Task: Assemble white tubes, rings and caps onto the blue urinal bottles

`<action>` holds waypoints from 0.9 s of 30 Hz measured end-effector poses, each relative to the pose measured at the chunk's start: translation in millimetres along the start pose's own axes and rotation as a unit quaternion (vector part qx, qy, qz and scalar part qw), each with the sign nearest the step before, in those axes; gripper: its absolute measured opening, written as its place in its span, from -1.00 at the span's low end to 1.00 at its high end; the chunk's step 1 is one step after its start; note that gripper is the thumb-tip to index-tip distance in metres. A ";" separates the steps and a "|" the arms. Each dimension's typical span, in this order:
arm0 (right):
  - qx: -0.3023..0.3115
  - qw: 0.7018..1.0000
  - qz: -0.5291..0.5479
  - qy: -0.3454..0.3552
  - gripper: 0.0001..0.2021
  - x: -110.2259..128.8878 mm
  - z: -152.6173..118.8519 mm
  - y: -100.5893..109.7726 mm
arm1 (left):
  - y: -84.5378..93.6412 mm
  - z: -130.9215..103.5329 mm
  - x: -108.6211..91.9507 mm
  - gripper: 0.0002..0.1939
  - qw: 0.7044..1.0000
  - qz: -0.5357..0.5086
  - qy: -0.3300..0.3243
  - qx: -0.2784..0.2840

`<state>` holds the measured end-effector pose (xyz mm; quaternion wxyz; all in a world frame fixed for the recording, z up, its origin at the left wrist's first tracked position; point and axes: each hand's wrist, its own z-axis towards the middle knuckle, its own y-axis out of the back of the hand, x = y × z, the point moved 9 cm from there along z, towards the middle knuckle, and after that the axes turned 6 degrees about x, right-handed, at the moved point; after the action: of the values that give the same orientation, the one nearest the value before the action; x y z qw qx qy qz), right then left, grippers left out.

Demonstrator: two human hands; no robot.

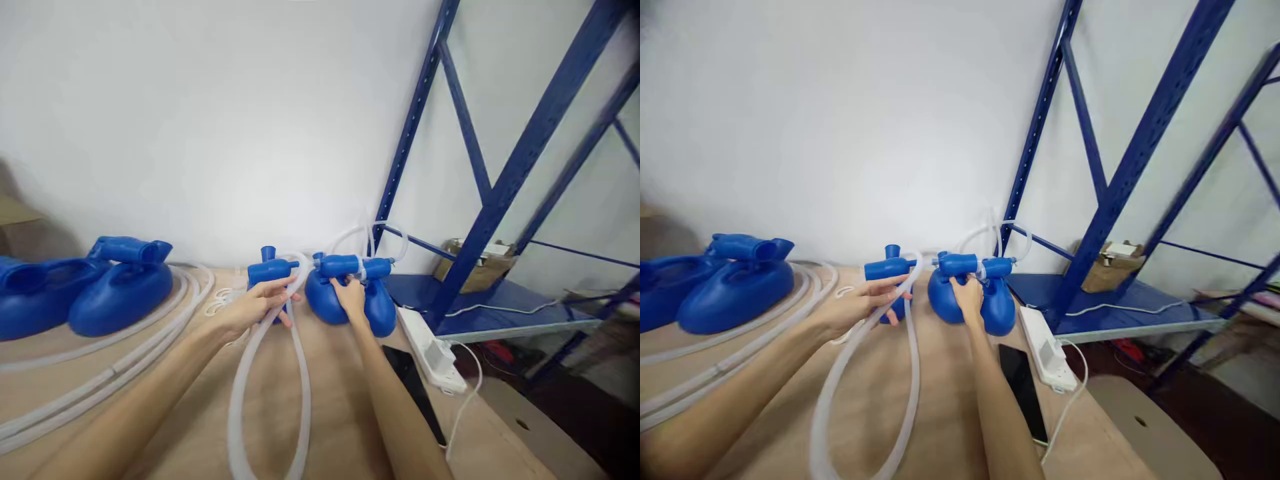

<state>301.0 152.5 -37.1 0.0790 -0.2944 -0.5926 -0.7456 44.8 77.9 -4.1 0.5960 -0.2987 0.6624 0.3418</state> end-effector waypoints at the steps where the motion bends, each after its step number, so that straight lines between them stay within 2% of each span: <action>1: 0.003 1.000 -0.006 -0.003 -0.45 -0.4 0.2 1.4 | -4.4 6.1 1.3 -0.35 1.000 0.001 0.001 0.005; 4: 0.028 0.999 -0.027 -0.006 -0.42 -0.7 0.7 4.2 | -15.1 25.5 7.5 -0.38 1.000 0.014 0.005 0.014; 7: 0.078 0.995 -0.053 0.002 -0.41 -1.7 0.1 7.1 | -19.5 46.2 17.7 -0.38 0.999 0.043 0.010 0.017; 13: 0.190 0.978 -0.079 0.038 -0.51 3.8 -17.2 30.9 | -8.6 72.3 37.3 -0.38 0.987 0.153 0.040 -0.022; 16: 0.212 0.970 -0.060 0.100 -0.43 34.8 -39.0 43.3 | -4.4 72.3 50.2 -0.48 0.969 0.231 0.084 -0.029; 18: 0.189 0.962 -0.020 0.197 -0.49 72.8 -56.9 46.9 | -4.6 68.6 61.6 -0.54 0.950 0.283 0.128 -0.022; 19: 0.166 0.949 0.011 0.267 -0.54 95.3 -67.6 47.7 | -6.0 66.1 67.8 -0.56 0.940 0.304 0.152 -0.015; 20: 0.156 0.933 0.035 0.323 -0.56 113.5 -77.7 43.7 | -8.3 63.3 73.8 -0.56 0.930 0.321 0.176 -0.003; 22: 0.165 0.917 0.029 0.363 -0.58 132.1 -87.4 21.8 | -15.0 57.5 83.4 -0.54 0.913 0.343 0.218 0.027; 25: 0.218 0.918 -0.040 0.329 -0.60 125.0 -80.4 -24.2 | -24.4 50.2 88.1 -0.49 0.892 0.365 0.254 0.078; 27: 0.278 0.901 -0.069 0.326 -0.65 112.1 -76.6 -51.1 | -23.5 46.0 85.3 -0.47 0.879 0.382 0.266 0.100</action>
<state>159.5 121.7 -29.7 0.2952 0.0410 -0.7356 -0.6083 81.2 102.4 -93.7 0.2472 -0.0413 0.8895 0.3820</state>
